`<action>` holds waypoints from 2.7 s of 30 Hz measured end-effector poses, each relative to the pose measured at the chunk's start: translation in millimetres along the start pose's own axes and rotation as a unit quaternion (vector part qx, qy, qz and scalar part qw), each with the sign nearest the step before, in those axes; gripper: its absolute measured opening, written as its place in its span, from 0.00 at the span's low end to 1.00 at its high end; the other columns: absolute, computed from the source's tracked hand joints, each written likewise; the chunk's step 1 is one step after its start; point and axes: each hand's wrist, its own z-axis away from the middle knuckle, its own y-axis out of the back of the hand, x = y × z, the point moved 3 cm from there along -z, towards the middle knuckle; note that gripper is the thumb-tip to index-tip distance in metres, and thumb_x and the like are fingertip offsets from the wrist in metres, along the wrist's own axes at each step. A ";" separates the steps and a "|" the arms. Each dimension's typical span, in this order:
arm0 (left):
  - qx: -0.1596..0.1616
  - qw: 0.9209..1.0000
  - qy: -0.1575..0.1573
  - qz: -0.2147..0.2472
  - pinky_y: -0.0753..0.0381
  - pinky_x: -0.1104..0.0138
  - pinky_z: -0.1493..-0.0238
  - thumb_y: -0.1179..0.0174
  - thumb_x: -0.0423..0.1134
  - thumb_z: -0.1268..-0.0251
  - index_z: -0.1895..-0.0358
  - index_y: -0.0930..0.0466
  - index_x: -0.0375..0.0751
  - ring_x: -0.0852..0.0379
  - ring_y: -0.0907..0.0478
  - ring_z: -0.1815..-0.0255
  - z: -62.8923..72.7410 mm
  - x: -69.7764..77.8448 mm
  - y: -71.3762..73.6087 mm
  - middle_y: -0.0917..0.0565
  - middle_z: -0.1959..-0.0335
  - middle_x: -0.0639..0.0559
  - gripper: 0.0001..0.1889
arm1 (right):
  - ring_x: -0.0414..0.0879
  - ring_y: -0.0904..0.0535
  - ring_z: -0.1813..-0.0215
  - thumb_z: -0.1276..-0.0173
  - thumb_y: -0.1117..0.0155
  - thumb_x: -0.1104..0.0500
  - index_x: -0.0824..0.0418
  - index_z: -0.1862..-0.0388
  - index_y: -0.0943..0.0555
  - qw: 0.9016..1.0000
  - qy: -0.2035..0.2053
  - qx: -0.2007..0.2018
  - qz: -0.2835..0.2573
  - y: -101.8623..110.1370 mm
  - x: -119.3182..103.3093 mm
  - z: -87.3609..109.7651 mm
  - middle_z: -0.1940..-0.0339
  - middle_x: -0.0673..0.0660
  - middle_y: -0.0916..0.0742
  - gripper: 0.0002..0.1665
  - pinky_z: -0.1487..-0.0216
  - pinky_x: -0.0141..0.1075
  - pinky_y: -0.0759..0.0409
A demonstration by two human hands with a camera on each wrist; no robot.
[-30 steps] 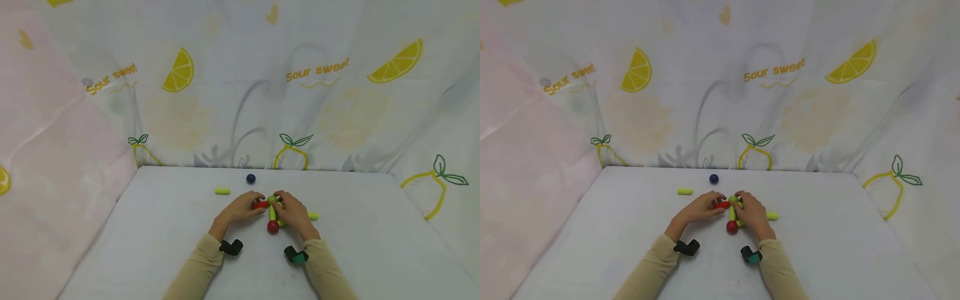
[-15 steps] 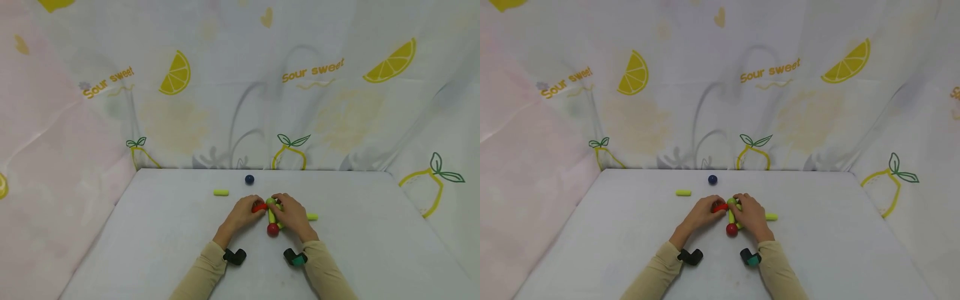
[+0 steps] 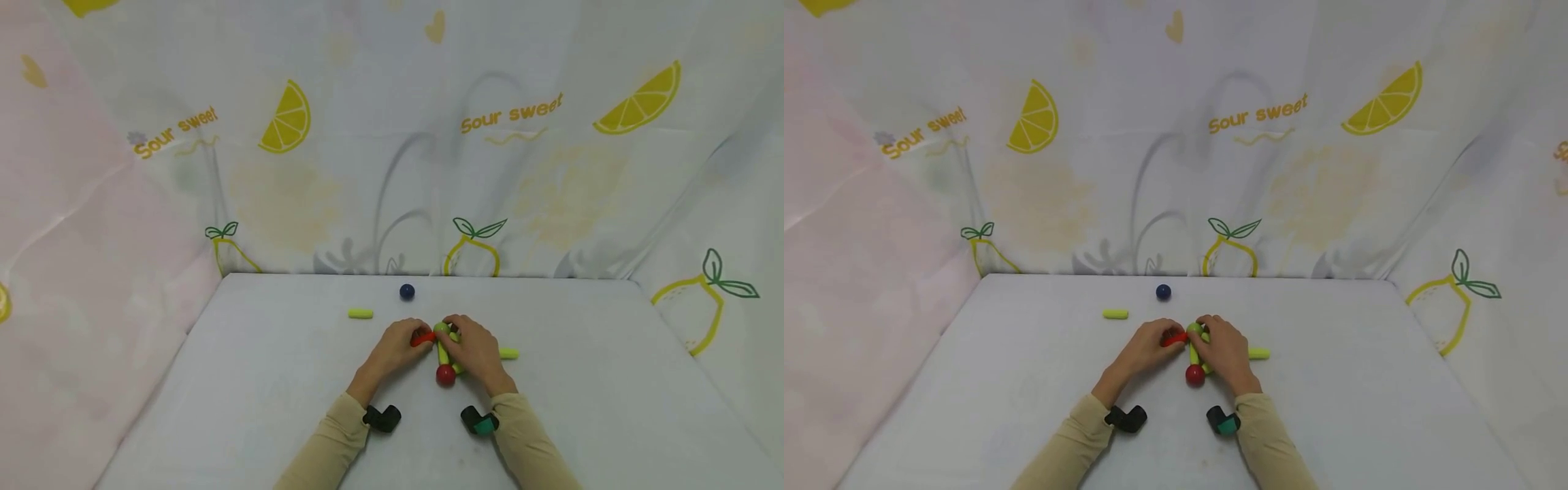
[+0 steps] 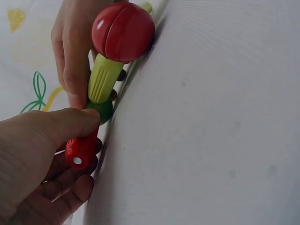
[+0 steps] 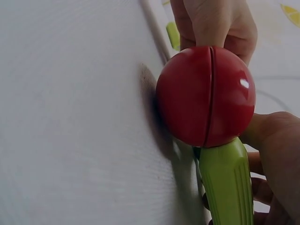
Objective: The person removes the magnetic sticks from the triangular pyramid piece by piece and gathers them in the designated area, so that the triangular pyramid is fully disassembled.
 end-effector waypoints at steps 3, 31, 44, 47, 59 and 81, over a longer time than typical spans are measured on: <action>-0.007 1.000 0.002 -0.001 0.26 0.71 0.60 0.37 0.41 0.39 0.54 0.19 0.43 0.61 0.24 0.65 -1.7 0.3 2.1 0.17 0.63 0.53 0.12 | 0.44 0.22 0.66 0.35 0.39 0.44 0.54 0.52 0.19 1.000 0.003 0.008 0.002 0.4 -0.3 -1.2 0.62 0.53 0.15 0.19 0.70 0.37 0.25; -0.028 1.000 -0.008 -0.002 0.25 0.68 0.57 0.38 0.40 0.38 0.54 0.19 0.42 0.61 0.24 0.64 -0.2 -0.1 3.9 0.17 0.63 0.52 0.11 | 0.46 0.19 0.61 0.34 0.41 0.43 0.54 0.51 0.19 1.000 -0.006 -0.002 0.008 0.7 -1.8 1.2 0.60 0.53 0.14 0.21 0.64 0.42 0.22; -0.028 1.000 -0.008 -0.007 0.25 0.67 0.55 0.38 0.41 0.38 0.53 0.19 0.43 0.61 0.24 0.61 1.3 -2.1 4.7 0.17 0.61 0.53 0.11 | 0.47 0.19 0.60 0.34 0.41 0.42 0.54 0.49 0.20 1.000 -0.006 -0.012 0.003 -1.8 -0.9 0.9 0.58 0.53 0.14 0.21 0.62 0.43 0.21; -0.029 0.999 -0.005 -0.020 0.25 0.66 0.53 0.38 0.42 0.37 0.52 0.19 0.45 0.60 0.23 0.59 2.1 -3.1 5.9 0.16 0.58 0.53 0.12 | 0.47 0.19 0.59 0.33 0.42 0.42 0.54 0.49 0.20 1.000 -0.007 -0.014 0.003 -2.4 -0.4 0.9 0.58 0.53 0.15 0.22 0.61 0.43 0.21; 0.011 0.999 -0.010 -0.048 0.24 0.65 0.56 0.37 0.43 0.39 0.55 0.18 0.47 0.59 0.24 0.60 8.3 -8.6 16.9 0.19 0.60 0.53 0.11 | 0.46 0.20 0.60 0.34 0.40 0.42 0.54 0.48 0.20 1.000 -0.014 -0.023 0.005 -2.4 0.1 1.1 0.57 0.53 0.15 0.23 0.61 0.43 0.22; 0.073 0.996 0.000 -0.056 0.24 0.61 0.58 0.34 0.35 0.43 0.57 0.17 0.45 0.54 0.28 0.58 21.4 -35.7 46.6 0.22 0.60 0.50 0.10 | 0.47 0.21 0.58 0.34 0.40 0.43 0.55 0.47 0.21 0.999 -0.018 -0.028 -0.010 -0.4 1.3 -0.3 0.56 0.53 0.15 0.23 0.57 0.44 0.22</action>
